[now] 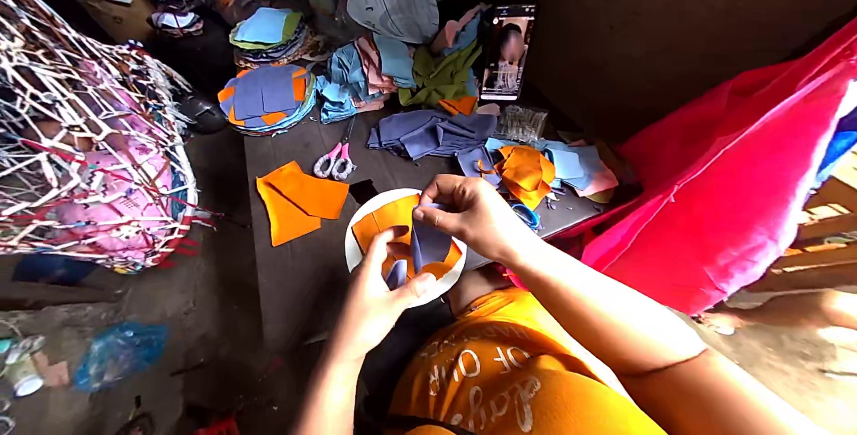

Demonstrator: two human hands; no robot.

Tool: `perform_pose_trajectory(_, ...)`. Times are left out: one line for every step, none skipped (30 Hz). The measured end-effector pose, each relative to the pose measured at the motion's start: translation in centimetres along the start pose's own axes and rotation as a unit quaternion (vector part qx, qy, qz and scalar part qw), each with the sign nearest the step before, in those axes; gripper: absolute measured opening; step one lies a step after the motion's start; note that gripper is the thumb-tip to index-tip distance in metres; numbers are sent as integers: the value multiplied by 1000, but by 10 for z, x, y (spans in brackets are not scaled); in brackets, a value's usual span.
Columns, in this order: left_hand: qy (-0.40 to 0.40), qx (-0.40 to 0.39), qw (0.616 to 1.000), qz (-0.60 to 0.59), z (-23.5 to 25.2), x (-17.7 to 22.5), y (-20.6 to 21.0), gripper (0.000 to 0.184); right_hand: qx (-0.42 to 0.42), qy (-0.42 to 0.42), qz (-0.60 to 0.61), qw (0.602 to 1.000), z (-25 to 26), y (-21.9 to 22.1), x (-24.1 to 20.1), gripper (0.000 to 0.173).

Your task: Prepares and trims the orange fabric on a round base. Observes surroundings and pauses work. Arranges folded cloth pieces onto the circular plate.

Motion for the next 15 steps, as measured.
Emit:
perform_pose_trajectory(-15,13,1000,5,-1,0,1,59,-4,5,11,1000,0,2,1,11)
perform_pose_trajectory(-30,28,999,7,-1,1,0,41,-10,15,23,1000,1,3,2,11)
perform_pose_trajectory(-46,49,998,4,-2,3,-1,23,-19,28,38,999,2,4,3,11)
perform_pose_trajectory(-59,68,996,-6,-2,4,-2,12,-29,42,54,997,1,4,5,10)
perform_pose_trajectory(-68,86,994,-23,-3,5,-5,13,-39,57,70,995,1,5,7,8)
perform_pose_trajectory(-76,99,991,-37,-5,6,-8,19,-47,73,83,993,1,5,9,5)
perform_pose_trajectory(-83,110,989,-50,-6,5,-12,25,-52,88,92,990,1,6,10,1)
perform_pose_trajectory(-85,115,988,-62,-8,5,-15,29,-55,100,97,989,0,7,11,3)
perform_pose_trajectory(-85,113,988,-65,-10,4,-18,29,-60,112,100,987,0,9,12,6)
perform_pose_trajectory(-84,109,988,-63,-12,3,-21,28,-68,122,103,985,-1,11,13,8)
perform_pose_trajectory(-84,105,989,-58,-13,2,-23,26,-79,130,107,983,-1,15,14,8)
perform_pose_trajectory(-86,100,990,-50,-14,2,-26,22,-91,138,111,980,-1,18,15,7)
perform_pose_trajectory(-91,97,990,-41,-15,2,-30,19,-99,144,115,978,-1,23,16,6)
perform_pose_trajectory(-93,95,991,-30,-15,3,-35,16,-105,146,114,977,-1,28,16,4)
perform_pose_trajectory(-93,99,991,-18,-15,5,-42,12,-107,142,111,978,0,33,16,3)
Point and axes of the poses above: each hand's wrist, its own z-axis towards the middle knuckle, its own y-axis out of the palm, x = y × z, the point moved 2 cm from there along z, towards the middle knuckle, and after that the axes turned 10 degrees about y, right-handed, at the moved point
